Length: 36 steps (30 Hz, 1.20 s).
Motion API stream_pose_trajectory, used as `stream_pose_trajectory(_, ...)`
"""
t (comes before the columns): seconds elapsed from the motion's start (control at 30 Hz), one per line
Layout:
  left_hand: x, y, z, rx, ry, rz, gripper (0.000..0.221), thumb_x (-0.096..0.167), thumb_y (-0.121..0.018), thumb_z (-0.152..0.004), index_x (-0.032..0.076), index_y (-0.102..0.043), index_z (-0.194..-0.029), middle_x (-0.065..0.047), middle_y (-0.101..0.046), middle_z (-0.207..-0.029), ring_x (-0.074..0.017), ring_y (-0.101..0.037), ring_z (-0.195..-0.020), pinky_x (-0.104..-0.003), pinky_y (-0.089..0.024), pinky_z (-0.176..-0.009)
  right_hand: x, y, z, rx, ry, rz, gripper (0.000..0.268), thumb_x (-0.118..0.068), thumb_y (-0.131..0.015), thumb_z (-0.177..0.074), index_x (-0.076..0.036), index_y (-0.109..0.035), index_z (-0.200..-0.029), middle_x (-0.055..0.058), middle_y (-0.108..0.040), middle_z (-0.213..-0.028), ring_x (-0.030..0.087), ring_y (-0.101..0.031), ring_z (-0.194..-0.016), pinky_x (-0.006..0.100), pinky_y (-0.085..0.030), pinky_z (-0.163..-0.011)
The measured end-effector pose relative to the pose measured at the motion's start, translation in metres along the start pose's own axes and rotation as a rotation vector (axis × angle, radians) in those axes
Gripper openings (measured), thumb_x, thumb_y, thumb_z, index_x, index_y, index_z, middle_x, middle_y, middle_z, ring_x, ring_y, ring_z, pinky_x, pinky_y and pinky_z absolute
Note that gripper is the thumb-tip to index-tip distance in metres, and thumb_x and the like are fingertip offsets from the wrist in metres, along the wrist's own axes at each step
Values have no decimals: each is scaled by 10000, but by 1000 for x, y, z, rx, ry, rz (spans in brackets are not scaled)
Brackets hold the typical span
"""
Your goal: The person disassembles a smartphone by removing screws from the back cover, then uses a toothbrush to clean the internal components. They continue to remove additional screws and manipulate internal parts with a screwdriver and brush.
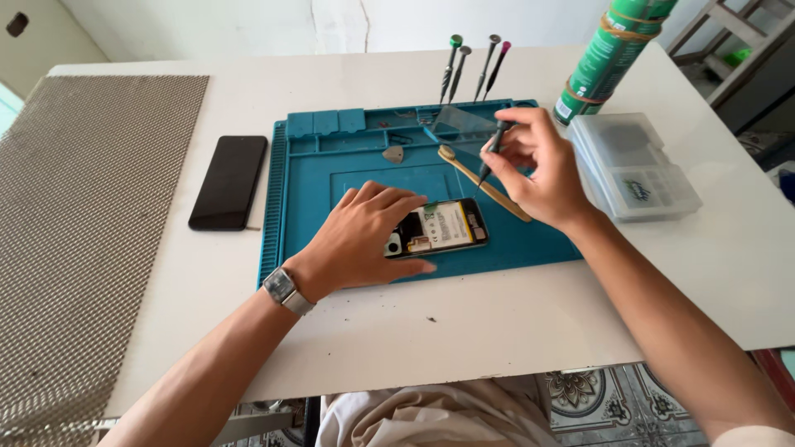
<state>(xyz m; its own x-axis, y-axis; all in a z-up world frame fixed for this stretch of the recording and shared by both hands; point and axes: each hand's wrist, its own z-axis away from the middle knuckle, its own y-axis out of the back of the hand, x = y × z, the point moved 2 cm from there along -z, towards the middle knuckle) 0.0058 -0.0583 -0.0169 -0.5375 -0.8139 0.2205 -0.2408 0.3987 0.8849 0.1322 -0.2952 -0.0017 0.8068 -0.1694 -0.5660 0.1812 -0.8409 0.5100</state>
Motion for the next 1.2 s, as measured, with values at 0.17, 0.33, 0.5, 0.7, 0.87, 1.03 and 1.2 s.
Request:
stream_pose_trajectory(0.17,1,-3,0,-98,82,-1,913,607,-785,-752,78,-505,-1442,-120,-617,-1333,-305,-513,-1211,-473,-419,-999,7,-5,1,-20,9,20,418,-15,-726,-976,11,-473,-1307,113,-724,-980,162,-746,-858,278,-602,-755)
stream_pose_trajectory(0.33,0,-5,-1,-134,123,1,878,592,-776,-763,92,-517,-1436,-104,-633,-1302,-284,-534,-1144,-451,-432,-994,9,-5,2,-37,-8,20,423,-16,-730,-968,7,-480,-1309,113,-715,-958,166,-740,-841,279,-595,-740)
stream_pose_trajectory(0.5,-2,-8,-3,-134,119,-4,806,578,-768,-786,84,-564,-1389,-91,-639,-1293,-272,-539,-1135,-442,-443,-974,11,-9,1,-62,-14,38,429,-37,-731,-964,-3,-479,-1309,113,-721,-945,158,-757,-855,274,-616,-732)
stream_pose_trajectory(0.7,-4,-10,-2,-110,110,2,762,564,-761,-790,86,-596,-1360,-86,-654,-1288,-262,-551,-1130,-433,-461,-962,8,-7,1,-86,37,34,345,-65,-742,-978,-5,-523,-1238,104,-734,-963,158,-767,-911,292,-625,-811)
stream_pose_trajectory(0.87,-4,-11,-2,-116,108,3,765,570,-757,-798,86,-591,-1367,-92,-661,-1275,-259,-557,-1129,-430,-467,-953,1,2,-3,-175,-47,-34,240,-158,-698,-1002,-30,-601,-1180,80,-759,-1005,154,-756,-944,307,-618,-842)
stream_pose_trajectory(1.03,-5,-11,-2,-125,119,7,772,575,-754,-795,91,-587,-1373,-91,-666,-1266,-253,-556,-1128,-423,-467,-948,0,6,-4,-178,-92,-3,163,-169,-718,-990,-45,-667,-1084,134,-697,-964,199,-679,-908,321,-586,-846)
stream_pose_trajectory(1.2,-5,-12,-2,-127,114,2,771,577,-751,-799,90,-586,-1374,-96,-667,-1260,-256,-556,-1122,-428,-467,-946,2,1,-4,-218,-26,-130,127,-186,-705,-1019,-84,-633,-1038,87,-744,-1211,123,-741,-1004,287,-586,-925)
